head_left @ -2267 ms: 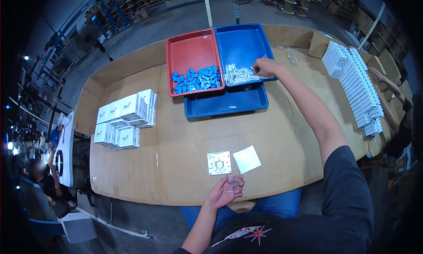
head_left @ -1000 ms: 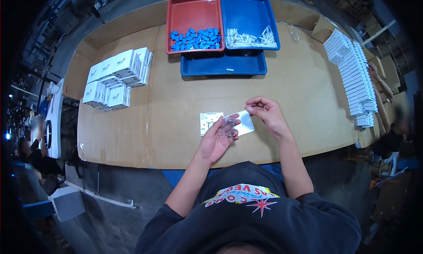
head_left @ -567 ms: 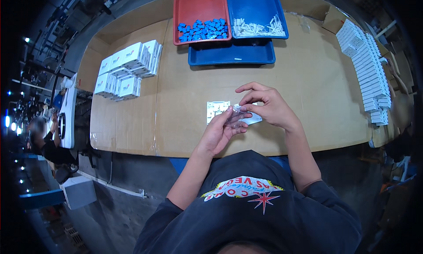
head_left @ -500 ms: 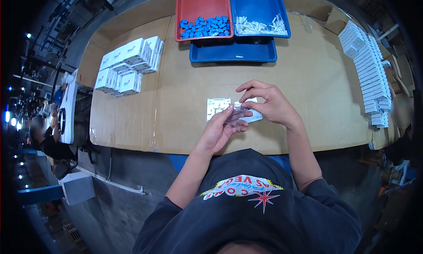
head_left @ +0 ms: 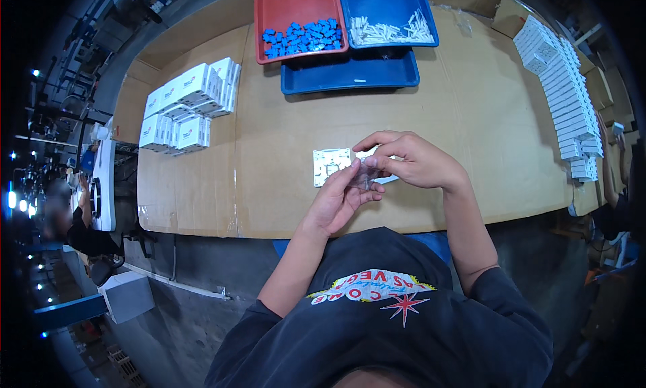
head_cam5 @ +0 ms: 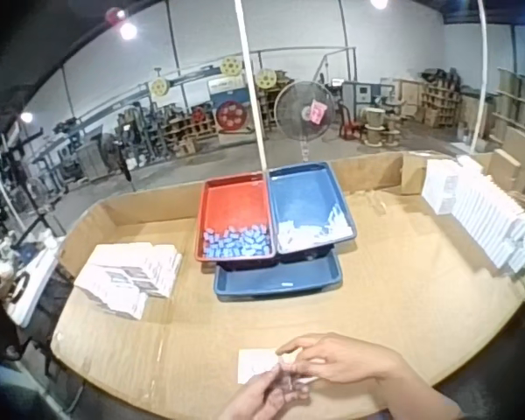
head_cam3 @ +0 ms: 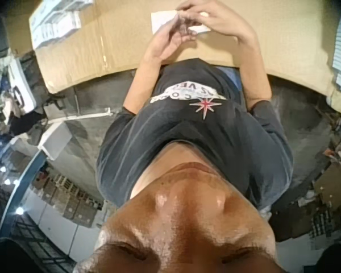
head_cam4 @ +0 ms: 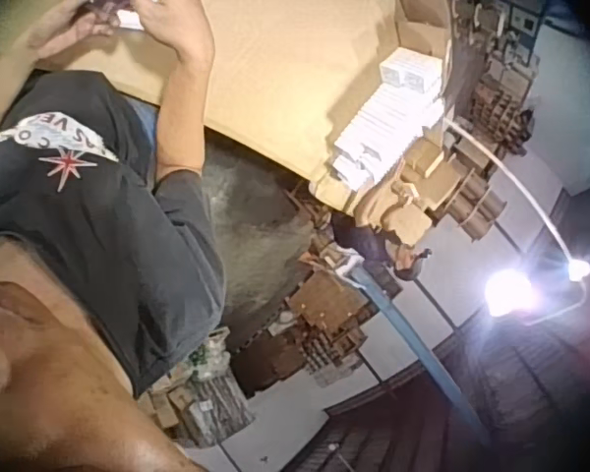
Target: Assembling and packaging a puzzle cube along with additional parts into a white box.
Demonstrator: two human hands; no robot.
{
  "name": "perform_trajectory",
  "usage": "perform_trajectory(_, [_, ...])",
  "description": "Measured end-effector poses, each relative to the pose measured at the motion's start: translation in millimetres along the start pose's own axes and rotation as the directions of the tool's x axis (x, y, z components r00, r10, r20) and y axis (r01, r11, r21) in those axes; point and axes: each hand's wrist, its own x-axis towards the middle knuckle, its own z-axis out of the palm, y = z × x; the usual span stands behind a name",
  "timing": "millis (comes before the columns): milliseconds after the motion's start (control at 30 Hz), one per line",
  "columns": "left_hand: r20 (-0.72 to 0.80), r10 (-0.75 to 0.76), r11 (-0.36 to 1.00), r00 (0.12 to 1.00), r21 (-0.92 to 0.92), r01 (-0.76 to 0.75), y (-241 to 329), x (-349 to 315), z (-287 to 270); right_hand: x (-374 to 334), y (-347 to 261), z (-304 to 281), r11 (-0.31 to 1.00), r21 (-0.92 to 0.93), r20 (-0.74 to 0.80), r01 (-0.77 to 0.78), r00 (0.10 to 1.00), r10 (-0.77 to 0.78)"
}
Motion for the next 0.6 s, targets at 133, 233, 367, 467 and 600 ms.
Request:
perform_trajectory(133, [0.013, -0.014, 0.999, 1.000, 0.034, 0.013, -9.1, 8.8, -18.9, 3.4, 10.1, 3.7, 0.976, -0.214, 0.061, 0.022, 0.998, -0.010])
perform_trajectory(233, [0.030, -0.015, 1.000, 0.999, -0.014, 0.015, -18.0, 8.3, -33.2, 4.2, 16.9, 12.6, 0.999, -0.051, 0.103, -0.014, 0.994, 0.020])
perform_trajectory(367, [0.069, 0.006, 0.998, 0.998, -0.055, -0.002, -15.6, 1.0, -33.4, 6.9, 16.2, 16.0, 0.999, -0.042, 0.104, -0.024, 0.994, 0.028])
perform_trajectory(467, [0.034, -0.019, 0.999, 0.999, -0.037, 0.021, -14.8, 1.8, -29.6, 7.4, 19.8, 20.5, 0.994, -0.101, 0.145, -0.045, 0.988, 0.059])
perform_trajectory(600, [0.013, -0.034, 0.998, 0.999, -0.059, 0.035, -10.3, 3.9, -31.4, 17.6, 22.3, 4.3, 0.993, -0.006, 0.177, -0.118, 0.977, 0.117])
